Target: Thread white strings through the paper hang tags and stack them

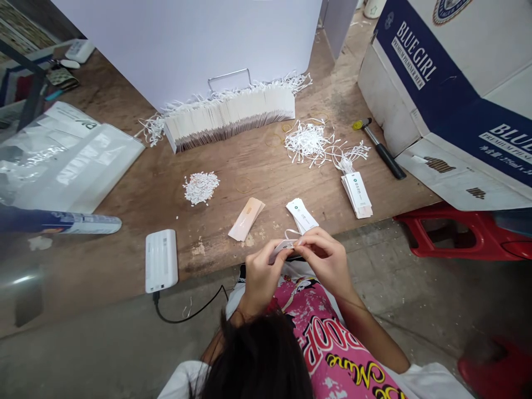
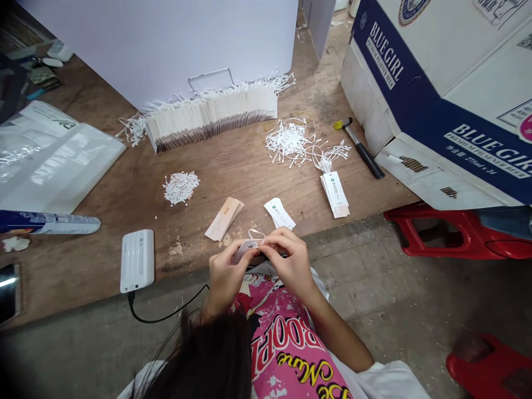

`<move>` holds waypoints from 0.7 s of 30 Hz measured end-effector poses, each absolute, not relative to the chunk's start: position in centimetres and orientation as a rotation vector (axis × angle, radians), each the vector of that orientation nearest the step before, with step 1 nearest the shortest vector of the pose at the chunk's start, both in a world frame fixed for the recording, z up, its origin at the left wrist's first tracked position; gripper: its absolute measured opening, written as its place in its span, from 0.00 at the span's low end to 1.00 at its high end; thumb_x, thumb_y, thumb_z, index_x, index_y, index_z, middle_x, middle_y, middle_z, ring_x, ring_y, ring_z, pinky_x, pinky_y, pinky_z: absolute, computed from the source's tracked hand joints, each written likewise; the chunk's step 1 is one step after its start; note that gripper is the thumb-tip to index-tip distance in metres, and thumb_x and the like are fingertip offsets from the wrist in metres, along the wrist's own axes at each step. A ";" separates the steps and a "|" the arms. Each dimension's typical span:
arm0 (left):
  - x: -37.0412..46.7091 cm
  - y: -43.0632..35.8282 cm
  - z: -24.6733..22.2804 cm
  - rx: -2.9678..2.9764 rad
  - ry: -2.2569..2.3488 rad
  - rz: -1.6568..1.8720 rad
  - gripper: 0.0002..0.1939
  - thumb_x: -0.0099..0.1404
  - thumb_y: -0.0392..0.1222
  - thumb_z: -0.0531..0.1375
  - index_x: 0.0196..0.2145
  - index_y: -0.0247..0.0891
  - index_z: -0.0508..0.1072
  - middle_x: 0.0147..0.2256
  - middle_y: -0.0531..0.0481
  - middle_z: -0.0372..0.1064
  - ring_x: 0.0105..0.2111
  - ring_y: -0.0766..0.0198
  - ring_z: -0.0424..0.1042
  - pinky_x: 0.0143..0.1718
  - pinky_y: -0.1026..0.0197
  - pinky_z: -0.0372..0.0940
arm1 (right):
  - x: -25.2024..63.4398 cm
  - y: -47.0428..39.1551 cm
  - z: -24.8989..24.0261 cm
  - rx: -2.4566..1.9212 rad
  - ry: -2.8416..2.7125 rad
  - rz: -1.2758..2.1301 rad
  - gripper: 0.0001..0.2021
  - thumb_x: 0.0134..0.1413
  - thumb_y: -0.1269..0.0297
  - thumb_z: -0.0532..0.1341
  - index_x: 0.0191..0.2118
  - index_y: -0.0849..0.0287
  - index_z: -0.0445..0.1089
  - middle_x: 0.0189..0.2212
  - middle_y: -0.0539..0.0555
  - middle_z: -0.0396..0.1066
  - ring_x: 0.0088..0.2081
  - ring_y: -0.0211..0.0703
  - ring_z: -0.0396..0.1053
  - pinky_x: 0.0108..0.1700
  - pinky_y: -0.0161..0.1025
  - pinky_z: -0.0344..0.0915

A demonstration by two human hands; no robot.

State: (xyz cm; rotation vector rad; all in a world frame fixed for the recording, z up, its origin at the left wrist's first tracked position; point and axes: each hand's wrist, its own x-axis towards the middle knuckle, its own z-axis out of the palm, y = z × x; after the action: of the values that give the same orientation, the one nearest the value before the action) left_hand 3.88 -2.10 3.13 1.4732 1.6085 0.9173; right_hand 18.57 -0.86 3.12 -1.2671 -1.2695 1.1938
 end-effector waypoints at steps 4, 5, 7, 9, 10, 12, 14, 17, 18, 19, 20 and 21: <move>3.8 -2.3 3.1 1.469 1.611 0.907 0.03 0.61 0.39 0.62 0.33 0.41 0.77 0.29 0.57 0.77 0.27 0.69 0.74 0.32 0.71 0.66 | 19.1 -0.6 3.1 -1.213 -1.220 1.368 0.02 0.51 0.67 0.66 0.29 0.56 0.75 0.29 0.52 0.70 0.31 0.40 0.68 0.31 0.36 0.64; 3.8 -2.3 3.2 1.458 1.617 0.899 0.03 0.61 0.39 0.62 0.33 0.41 0.77 0.29 0.57 0.77 0.28 0.69 0.74 0.32 0.71 0.65 | 19.0 -0.6 3.0 -1.209 -1.182 1.364 0.02 0.51 0.67 0.66 0.29 0.56 0.76 0.29 0.52 0.70 0.30 0.40 0.68 0.31 0.35 0.64; 3.9 -2.3 3.3 1.434 1.634 0.883 0.03 0.61 0.39 0.62 0.33 0.42 0.77 0.29 0.58 0.77 0.27 0.69 0.73 0.31 0.72 0.65 | 18.8 -0.9 2.9 -1.200 -1.103 1.355 0.01 0.50 0.68 0.67 0.30 0.56 0.76 0.28 0.51 0.70 0.29 0.39 0.69 0.30 0.35 0.66; 4.0 -2.4 3.4 1.423 1.641 0.873 0.03 0.61 0.40 0.62 0.33 0.41 0.77 0.29 0.58 0.77 0.27 0.69 0.73 0.31 0.72 0.64 | 18.6 -1.1 2.8 -1.198 -1.045 1.374 0.01 0.50 0.68 0.67 0.30 0.55 0.76 0.29 0.51 0.70 0.28 0.38 0.70 0.31 0.36 0.68; 4.0 -2.4 3.4 1.420 1.642 0.871 0.03 0.61 0.40 0.62 0.33 0.41 0.77 0.29 0.58 0.77 0.27 0.69 0.73 0.31 0.72 0.64 | 18.5 -1.3 2.8 -1.200 -1.029 1.382 0.01 0.50 0.68 0.66 0.30 0.55 0.76 0.29 0.51 0.70 0.28 0.39 0.70 0.32 0.36 0.69; 4.1 -2.5 3.4 1.413 1.649 0.875 0.03 0.60 0.40 0.63 0.33 0.41 0.77 0.28 0.58 0.77 0.27 0.69 0.73 0.31 0.72 0.65 | 18.4 -1.4 2.7 -1.217 -1.038 1.366 0.01 0.51 0.68 0.66 0.30 0.55 0.76 0.29 0.51 0.71 0.29 0.39 0.71 0.32 0.36 0.70; 4.2 -2.5 3.5 1.406 1.672 0.886 0.03 0.60 0.40 0.63 0.32 0.41 0.77 0.28 0.58 0.77 0.27 0.69 0.73 0.31 0.72 0.65 | 18.4 -1.5 2.7 -1.256 -1.094 1.290 0.02 0.51 0.69 0.66 0.30 0.55 0.77 0.29 0.52 0.72 0.31 0.40 0.71 0.32 0.35 0.70; 4.4 -2.7 3.7 1.411 1.739 0.918 0.02 0.60 0.39 0.63 0.32 0.41 0.77 0.27 0.58 0.76 0.26 0.70 0.73 0.30 0.72 0.65 | 18.2 -1.8 2.5 -1.306 -1.159 1.185 0.04 0.52 0.70 0.65 0.30 0.56 0.77 0.29 0.53 0.73 0.32 0.40 0.71 0.32 0.35 0.69; 4.5 -2.7 3.8 1.419 1.753 0.926 0.02 0.60 0.39 0.63 0.32 0.41 0.77 0.27 0.58 0.76 0.25 0.70 0.73 0.30 0.72 0.65 | 18.1 -2.0 2.4 -1.305 -1.146 1.182 0.04 0.52 0.70 0.65 0.30 0.56 0.77 0.29 0.53 0.73 0.31 0.40 0.71 0.32 0.35 0.69; 4.7 -2.8 3.9 1.429 1.760 0.931 0.02 0.60 0.38 0.63 0.32 0.41 0.76 0.27 0.58 0.76 0.25 0.70 0.73 0.29 0.72 0.65 | 17.9 -2.2 2.1 -1.299 -1.115 1.187 0.04 0.52 0.70 0.65 0.30 0.56 0.77 0.29 0.52 0.73 0.31 0.39 0.71 0.33 0.35 0.69; 4.8 -2.8 3.9 1.443 1.759 0.935 0.02 0.60 0.38 0.63 0.32 0.41 0.76 0.27 0.58 0.76 0.25 0.71 0.73 0.29 0.72 0.65 | 17.7 -2.5 1.9 -1.292 -1.067 1.191 0.04 0.52 0.70 0.65 0.30 0.55 0.77 0.29 0.52 0.72 0.31 0.39 0.71 0.33 0.35 0.69; 5.0 -2.9 4.0 1.459 1.755 0.940 0.02 0.59 0.38 0.63 0.32 0.41 0.76 0.27 0.58 0.76 0.24 0.71 0.73 0.29 0.73 0.65 | 17.5 -2.8 1.6 -1.287 -1.010 1.190 0.04 0.51 0.71 0.66 0.30 0.55 0.77 0.29 0.52 0.72 0.32 0.40 0.71 0.34 0.35 0.69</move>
State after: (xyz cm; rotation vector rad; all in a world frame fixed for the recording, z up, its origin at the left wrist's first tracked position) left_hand 4.99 -2.90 3.99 1.4585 1.7546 0.9398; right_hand 17.52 -2.85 1.58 -1.2869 -1.0105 1.1905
